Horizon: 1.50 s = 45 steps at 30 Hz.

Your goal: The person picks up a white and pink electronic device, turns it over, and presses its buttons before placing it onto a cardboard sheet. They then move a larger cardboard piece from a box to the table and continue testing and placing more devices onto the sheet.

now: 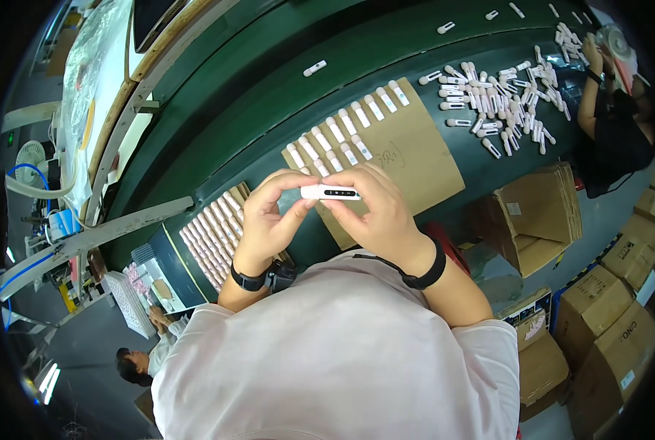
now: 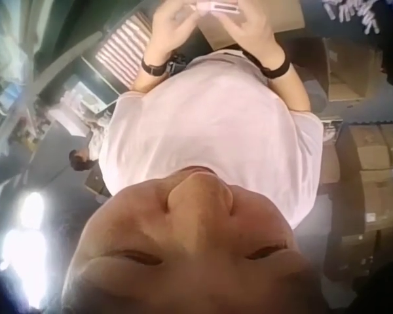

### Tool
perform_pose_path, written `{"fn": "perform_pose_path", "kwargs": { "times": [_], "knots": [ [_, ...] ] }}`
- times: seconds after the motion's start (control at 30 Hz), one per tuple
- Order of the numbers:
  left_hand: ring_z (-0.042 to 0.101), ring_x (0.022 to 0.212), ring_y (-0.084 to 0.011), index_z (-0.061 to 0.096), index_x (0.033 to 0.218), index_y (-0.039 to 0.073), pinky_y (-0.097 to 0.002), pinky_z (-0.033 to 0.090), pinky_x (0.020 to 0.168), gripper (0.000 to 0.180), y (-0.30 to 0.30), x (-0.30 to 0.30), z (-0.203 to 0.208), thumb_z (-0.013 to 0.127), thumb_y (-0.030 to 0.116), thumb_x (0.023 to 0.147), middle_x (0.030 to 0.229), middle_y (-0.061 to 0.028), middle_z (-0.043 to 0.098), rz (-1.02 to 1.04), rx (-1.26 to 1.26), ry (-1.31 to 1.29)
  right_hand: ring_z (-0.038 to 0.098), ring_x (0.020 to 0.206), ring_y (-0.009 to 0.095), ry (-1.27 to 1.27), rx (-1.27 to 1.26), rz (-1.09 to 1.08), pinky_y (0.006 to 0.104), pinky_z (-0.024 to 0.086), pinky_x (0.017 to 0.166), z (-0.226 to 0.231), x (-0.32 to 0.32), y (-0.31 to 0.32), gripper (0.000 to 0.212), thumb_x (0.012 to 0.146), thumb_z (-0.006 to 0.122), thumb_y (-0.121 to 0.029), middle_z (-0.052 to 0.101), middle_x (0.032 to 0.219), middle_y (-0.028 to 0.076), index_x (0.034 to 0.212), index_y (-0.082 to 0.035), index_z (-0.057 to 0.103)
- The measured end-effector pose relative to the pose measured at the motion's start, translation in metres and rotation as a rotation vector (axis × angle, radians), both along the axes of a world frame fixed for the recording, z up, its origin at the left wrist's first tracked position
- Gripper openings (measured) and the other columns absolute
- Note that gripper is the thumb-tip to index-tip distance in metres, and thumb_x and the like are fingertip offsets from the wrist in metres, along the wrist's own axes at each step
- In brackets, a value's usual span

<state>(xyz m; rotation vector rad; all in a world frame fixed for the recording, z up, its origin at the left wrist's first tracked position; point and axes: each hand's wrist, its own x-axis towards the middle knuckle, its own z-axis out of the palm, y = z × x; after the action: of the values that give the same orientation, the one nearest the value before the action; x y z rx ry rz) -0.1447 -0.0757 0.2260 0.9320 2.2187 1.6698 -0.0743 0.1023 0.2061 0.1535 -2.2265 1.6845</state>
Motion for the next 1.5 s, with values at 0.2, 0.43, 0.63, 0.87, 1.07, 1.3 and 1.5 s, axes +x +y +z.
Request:
{"fn": "perform_pose_path", "kwargs": {
  "times": [0.2,0.43,0.63,0.87,1.07,1.3,1.5],
  "knots": [
    [0.063,0.085,-0.0236,0.067,0.104,0.002,-0.0317,0.049,0.077,0.024,0.002,0.015,0.012,0.071,0.001,0.08,0.094,-0.0108,0.067,-0.055,0.005,0.028,0.061,0.081,0.022,0.036,0.07,-0.004,0.0307,0.048,0.073,0.011,0.021,0.005,0.025,0.078,0.072,-0.001,0.065,0.091,0.009,0.101,-0.004,0.063],
    [0.063,0.083,-0.0229,0.066,0.102,0.002,-0.0314,0.049,0.075,0.022,0.006,0.021,0.014,0.072,0.004,0.081,0.093,-0.0107,0.067,-0.078,0.035,0.206,0.06,0.078,0.023,-0.114,-0.133,-0.031,0.0311,0.047,0.071,0.02,0.034,0.006,0.031,0.076,0.073,0.0,0.063,0.089,0.009,0.105,-0.005,0.064],
    [0.062,0.085,-0.0234,0.066,0.098,0.002,-0.0314,0.049,0.075,0.02,0.006,0.029,0.015,0.073,0.002,0.079,0.094,-0.0098,0.066,-0.034,-0.017,0.011,0.059,0.081,0.024,0.089,0.087,-0.007,0.0315,0.047,0.071,0.015,0.033,0.015,0.034,0.075,0.074,-0.002,0.063,0.09,0.009,0.107,-0.004,0.064],
    [0.062,0.088,-0.0234,0.065,0.097,0.002,-0.0318,0.049,0.077,0.021,0.011,0.018,0.006,0.072,-0.002,0.078,0.096,-0.0101,0.065,-0.05,0.036,0.102,0.059,0.081,0.024,0.035,0.241,-0.028,0.0329,0.047,0.07,0.023,0.025,0.018,0.027,0.075,0.072,-0.002,0.062,0.092,0.009,0.1,-0.005,0.064],
    [0.062,0.09,-0.0251,0.065,0.096,0.002,-0.0308,0.049,0.078,0.019,0.011,0.002,-0.01,0.07,-0.002,0.079,0.098,-0.0101,0.064,0.055,-0.111,0.195,0.063,0.079,0.028,-0.199,0.369,-0.061,0.0376,0.049,0.069,-0.013,0.009,0.019,0.017,0.078,0.069,-0.006,0.064,0.088,0.01,0.093,-0.004,0.062],
    [0.062,0.09,-0.0168,0.065,0.1,-0.002,-0.0269,0.049,0.082,0.014,-0.027,-0.041,-0.071,0.065,0.002,0.086,0.1,-0.0094,0.066,0.274,-0.245,-0.071,0.066,0.076,0.033,-0.632,0.443,-0.138,0.0429,0.052,0.065,-0.134,-0.031,0.032,0.017,0.082,0.068,-0.017,0.067,0.088,0.015,0.09,-0.004,0.062],
    [0.063,0.078,-0.0156,0.066,0.097,-0.001,-0.0255,0.05,0.073,0.01,-0.071,-0.097,-0.135,0.063,0.004,0.088,0.088,-0.0084,0.067,0.432,-0.286,-0.143,0.066,0.079,0.034,-0.693,0.669,-0.201,0.0447,0.052,0.066,-0.166,-0.057,0.04,0.02,0.084,0.065,-0.023,0.066,0.09,0.014,0.093,-0.005,0.061]
  ]
}}
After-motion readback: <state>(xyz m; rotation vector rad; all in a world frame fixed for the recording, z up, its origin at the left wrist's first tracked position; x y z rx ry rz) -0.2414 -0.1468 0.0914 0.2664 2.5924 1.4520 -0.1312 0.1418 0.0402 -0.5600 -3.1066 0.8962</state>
